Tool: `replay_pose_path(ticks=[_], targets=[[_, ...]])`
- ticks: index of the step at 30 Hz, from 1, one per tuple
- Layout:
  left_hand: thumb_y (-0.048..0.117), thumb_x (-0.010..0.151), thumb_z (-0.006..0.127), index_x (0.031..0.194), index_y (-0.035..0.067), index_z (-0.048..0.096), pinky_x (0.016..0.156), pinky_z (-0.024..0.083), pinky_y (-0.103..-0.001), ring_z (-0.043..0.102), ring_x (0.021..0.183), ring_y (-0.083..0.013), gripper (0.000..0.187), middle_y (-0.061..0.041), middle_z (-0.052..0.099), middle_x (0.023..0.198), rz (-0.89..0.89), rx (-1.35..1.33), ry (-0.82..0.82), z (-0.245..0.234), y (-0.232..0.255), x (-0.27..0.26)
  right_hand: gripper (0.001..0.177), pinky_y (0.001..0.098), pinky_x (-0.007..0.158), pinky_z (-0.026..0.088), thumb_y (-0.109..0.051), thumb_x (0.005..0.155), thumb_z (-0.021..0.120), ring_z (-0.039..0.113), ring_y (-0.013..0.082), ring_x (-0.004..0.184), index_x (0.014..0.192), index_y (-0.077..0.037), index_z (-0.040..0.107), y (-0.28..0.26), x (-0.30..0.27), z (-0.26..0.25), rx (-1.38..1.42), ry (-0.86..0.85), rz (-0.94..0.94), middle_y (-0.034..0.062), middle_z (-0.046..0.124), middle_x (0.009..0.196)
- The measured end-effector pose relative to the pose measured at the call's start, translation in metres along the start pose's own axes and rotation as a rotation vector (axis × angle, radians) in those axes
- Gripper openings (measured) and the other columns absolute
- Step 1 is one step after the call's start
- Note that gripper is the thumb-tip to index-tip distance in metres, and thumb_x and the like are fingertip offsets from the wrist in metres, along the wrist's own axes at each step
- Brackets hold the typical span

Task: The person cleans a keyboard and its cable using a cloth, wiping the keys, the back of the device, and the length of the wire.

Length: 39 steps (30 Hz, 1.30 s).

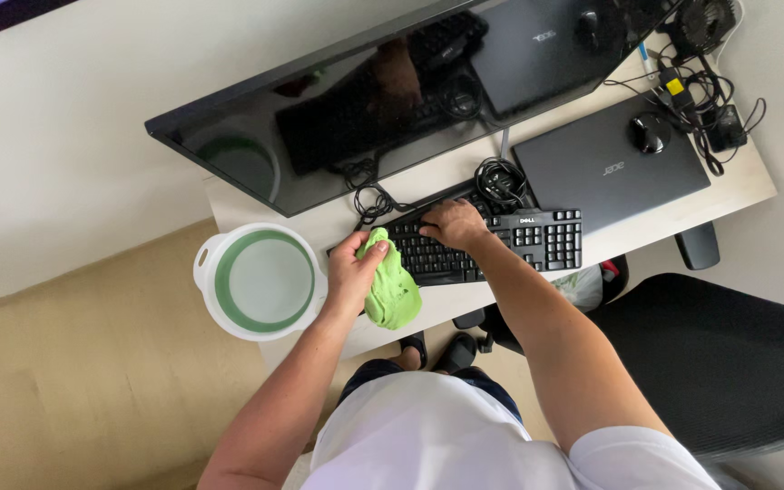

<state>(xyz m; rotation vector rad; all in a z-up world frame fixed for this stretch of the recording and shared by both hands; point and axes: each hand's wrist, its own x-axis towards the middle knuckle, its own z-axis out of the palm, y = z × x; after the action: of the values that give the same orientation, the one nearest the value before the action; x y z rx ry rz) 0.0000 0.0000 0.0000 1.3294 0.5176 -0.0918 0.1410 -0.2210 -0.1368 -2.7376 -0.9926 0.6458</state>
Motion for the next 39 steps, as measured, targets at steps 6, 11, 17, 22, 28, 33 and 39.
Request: replay_pose_path(ticks=[6,11,17,22,28,33,39], targets=[[0.011,0.098,0.075,0.109,-0.002,0.072,0.069,0.055,-0.025,0.066,0.077,-0.0078,0.017,-0.004,0.073,0.091,0.002,-0.089,-0.038,0.007,-0.002,0.007,0.041,0.0465,0.108,0.045,-0.055,0.095,0.066,0.058,0.0243,0.129,0.120,-0.025,0.077,-0.010,-0.012,-0.007,-0.019,0.143,-0.005,0.0003,0.069,0.125],[0.011,0.099,0.074,0.108,-0.002,0.070,0.070,0.056,-0.026,0.066,0.078,-0.0085,0.016,-0.004,0.073,0.092,-0.015,-0.141,-0.087,0.017,0.004,0.009,0.048,0.0476,0.104,0.045,-0.056,0.091,0.069,0.057,0.0270,0.128,0.121,-0.018,0.076,-0.013,-0.022,-0.009,0.033,0.234,0.017,0.0036,0.068,0.127],[0.012,0.100,0.073,0.115,-0.002,0.071,0.077,0.057,-0.026,0.067,0.085,-0.0083,0.020,-0.003,0.074,0.098,0.034,-0.204,-0.150,0.039,0.019,0.000,0.031,0.0435,0.092,0.052,-0.031,0.097,0.073,0.064,0.0297,0.110,0.119,-0.009,0.074,-0.016,-0.056,-0.048,0.480,0.597,0.032,0.0108,0.069,0.116],[0.014,0.103,0.072,0.126,-0.005,0.072,0.083,0.056,-0.025,0.066,0.091,-0.0095,0.029,-0.007,0.074,0.105,0.178,-0.146,-0.126,0.083,0.053,-0.021,0.015,0.0341,0.079,0.055,-0.017,0.112,0.064,0.065,0.0221,0.079,0.104,-0.004,0.065,-0.062,-0.150,-0.125,0.866,0.816,0.082,0.0084,0.067,0.094],[0.014,0.110,0.060,0.140,0.001,0.067,0.091,0.053,-0.021,0.061,0.101,-0.0081,0.034,-0.005,0.067,0.128,0.410,-0.068,-0.333,0.150,0.085,-0.057,0.034,0.0271,0.074,0.057,-0.021,0.092,0.076,0.066,0.0170,0.084,0.113,0.000,0.058,-0.093,-0.198,-0.187,0.854,0.849,0.036,0.0088,0.064,0.100],[-0.001,0.101,0.070,0.118,-0.001,0.073,0.083,0.054,-0.021,0.062,0.091,-0.0057,0.017,-0.002,0.072,0.105,0.469,0.082,-0.273,0.173,0.084,-0.058,0.010,0.0287,0.091,0.055,-0.009,0.110,0.065,0.065,0.0135,0.098,0.115,-0.001,0.065,-0.050,-0.216,-0.173,1.748,0.698,-0.044,0.0053,0.071,0.106],[0.003,0.111,0.064,0.114,0.002,0.063,0.080,0.047,-0.021,0.055,0.089,-0.0043,0.004,0.002,0.062,0.100,0.626,0.043,-0.398,0.177,0.089,-0.048,0.016,0.0320,0.089,0.056,-0.017,0.114,0.052,0.068,0.0145,0.094,0.105,-0.006,0.060,-0.004,-0.258,-0.205,2.058,0.716,-0.042,0.0042,0.070,0.100]])
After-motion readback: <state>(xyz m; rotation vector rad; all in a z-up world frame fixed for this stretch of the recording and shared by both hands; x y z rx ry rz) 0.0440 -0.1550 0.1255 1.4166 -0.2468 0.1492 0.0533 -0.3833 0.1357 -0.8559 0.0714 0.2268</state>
